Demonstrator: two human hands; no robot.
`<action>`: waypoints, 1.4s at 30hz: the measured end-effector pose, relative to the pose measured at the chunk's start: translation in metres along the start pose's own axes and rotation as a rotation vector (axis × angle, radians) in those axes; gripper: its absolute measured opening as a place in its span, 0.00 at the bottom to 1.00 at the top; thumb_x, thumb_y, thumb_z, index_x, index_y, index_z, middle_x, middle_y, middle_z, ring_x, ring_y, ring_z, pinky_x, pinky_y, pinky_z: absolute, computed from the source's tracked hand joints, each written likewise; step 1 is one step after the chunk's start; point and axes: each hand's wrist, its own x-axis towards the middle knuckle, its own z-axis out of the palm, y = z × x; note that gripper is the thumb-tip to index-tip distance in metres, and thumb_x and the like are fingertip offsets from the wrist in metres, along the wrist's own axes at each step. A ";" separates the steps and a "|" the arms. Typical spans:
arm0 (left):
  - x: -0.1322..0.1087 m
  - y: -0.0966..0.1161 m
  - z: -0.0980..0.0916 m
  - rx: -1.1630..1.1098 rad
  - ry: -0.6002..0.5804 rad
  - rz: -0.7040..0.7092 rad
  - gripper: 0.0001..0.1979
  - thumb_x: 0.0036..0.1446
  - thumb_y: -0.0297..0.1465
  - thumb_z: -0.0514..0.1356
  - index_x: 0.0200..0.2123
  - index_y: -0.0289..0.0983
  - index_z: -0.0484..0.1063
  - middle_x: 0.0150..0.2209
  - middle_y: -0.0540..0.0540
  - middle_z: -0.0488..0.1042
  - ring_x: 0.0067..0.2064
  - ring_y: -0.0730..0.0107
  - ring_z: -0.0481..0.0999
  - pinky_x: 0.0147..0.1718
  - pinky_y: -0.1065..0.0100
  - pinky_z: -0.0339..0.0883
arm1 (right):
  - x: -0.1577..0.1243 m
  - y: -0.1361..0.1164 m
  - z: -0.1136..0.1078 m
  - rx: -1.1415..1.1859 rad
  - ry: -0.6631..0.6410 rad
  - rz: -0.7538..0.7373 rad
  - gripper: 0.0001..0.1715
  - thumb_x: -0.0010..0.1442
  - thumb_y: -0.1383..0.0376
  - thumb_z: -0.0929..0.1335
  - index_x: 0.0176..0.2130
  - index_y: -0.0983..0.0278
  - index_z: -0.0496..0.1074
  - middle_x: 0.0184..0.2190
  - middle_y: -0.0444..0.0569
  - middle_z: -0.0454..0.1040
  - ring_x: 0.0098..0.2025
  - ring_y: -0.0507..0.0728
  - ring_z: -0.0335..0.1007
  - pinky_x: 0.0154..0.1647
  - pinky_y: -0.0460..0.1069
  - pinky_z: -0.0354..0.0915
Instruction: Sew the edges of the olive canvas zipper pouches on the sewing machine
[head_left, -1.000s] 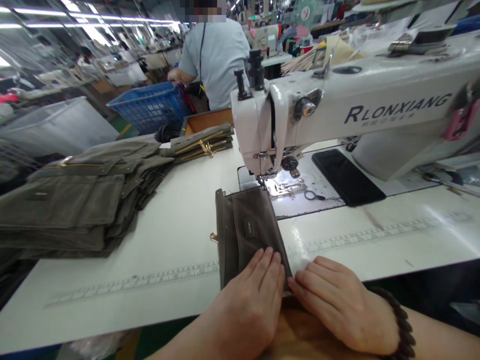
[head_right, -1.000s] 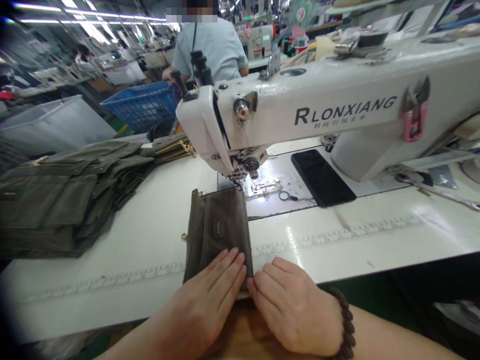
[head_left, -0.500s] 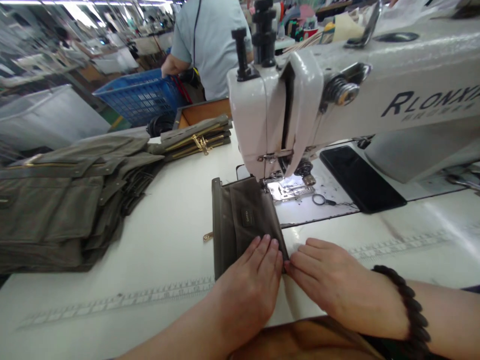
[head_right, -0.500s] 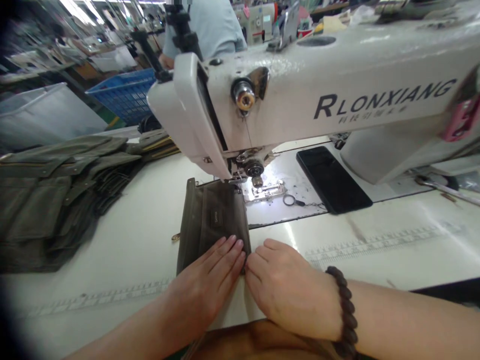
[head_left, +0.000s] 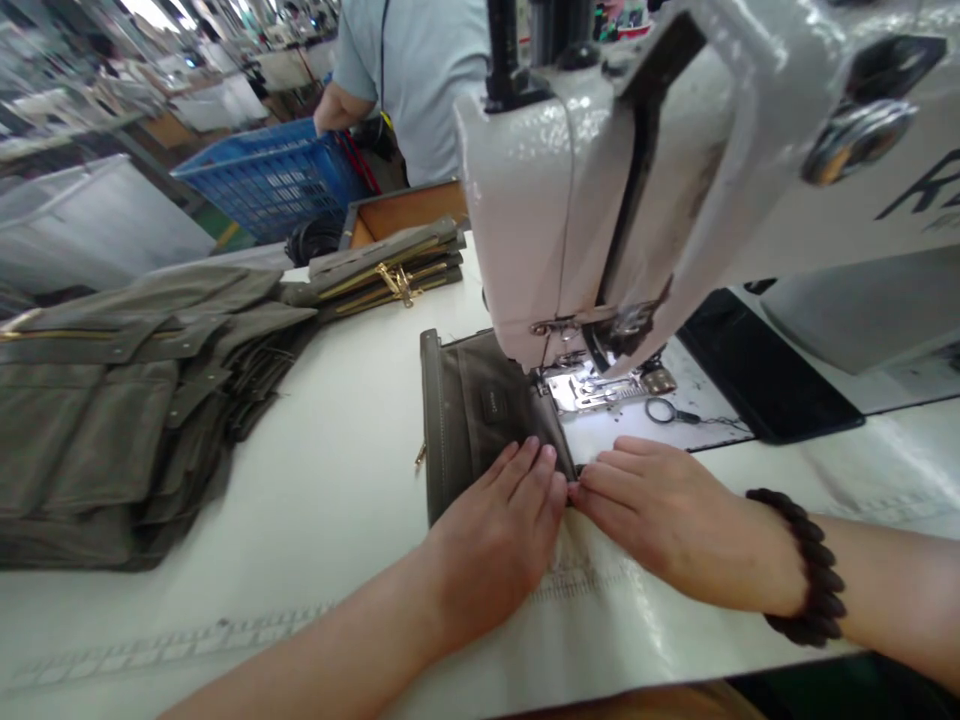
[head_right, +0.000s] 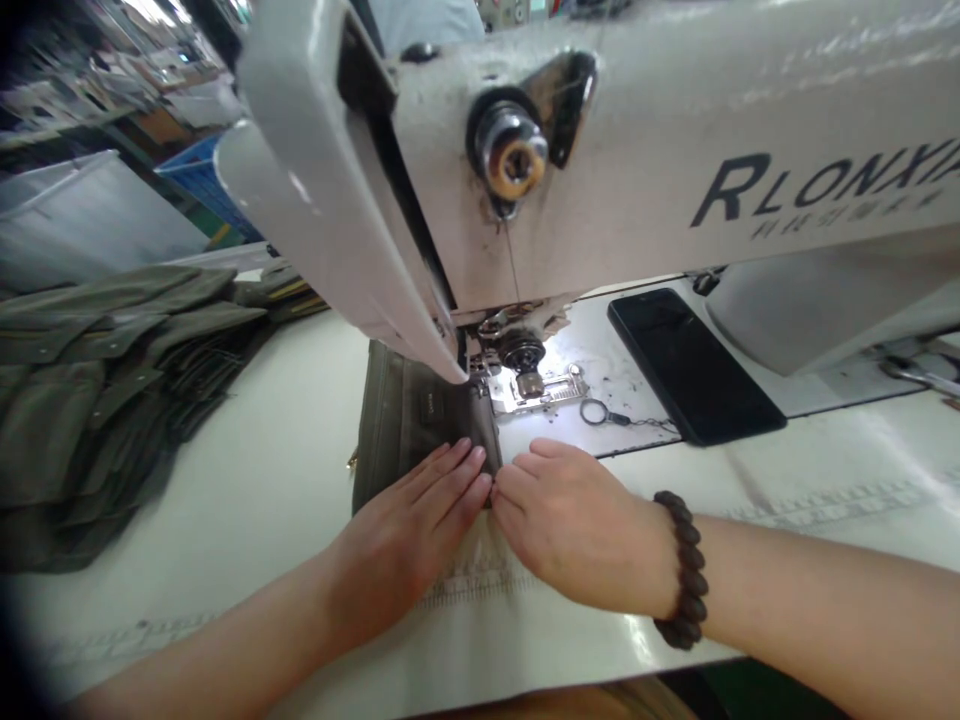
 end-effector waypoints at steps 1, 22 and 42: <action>0.001 -0.003 0.001 -0.006 0.017 0.013 0.18 0.56 0.20 0.42 0.40 0.23 0.69 0.42 0.33 0.72 0.47 0.53 0.70 0.44 0.57 0.68 | 0.000 0.002 0.001 0.002 0.013 0.004 0.14 0.58 0.74 0.58 0.25 0.68 0.67 0.22 0.47 0.63 0.25 0.53 0.54 0.27 0.50 0.48; 0.015 -0.049 0.014 0.146 -0.106 0.078 0.16 0.55 0.21 0.45 0.42 0.25 0.69 0.45 0.36 0.71 0.47 0.62 0.70 0.48 0.65 0.64 | 0.005 0.026 0.024 -0.054 0.025 0.165 0.12 0.61 0.70 0.57 0.35 0.69 0.67 0.27 0.47 0.64 0.27 0.53 0.56 0.25 0.49 0.51; 0.037 -0.067 0.015 0.275 -0.083 0.064 0.13 0.54 0.20 0.48 0.37 0.26 0.71 0.35 0.40 0.74 0.38 0.67 0.73 0.41 0.70 0.65 | 0.010 0.023 0.015 -0.081 0.072 0.180 0.14 0.56 0.74 0.57 0.31 0.68 0.70 0.25 0.47 0.66 0.24 0.52 0.56 0.23 0.48 0.48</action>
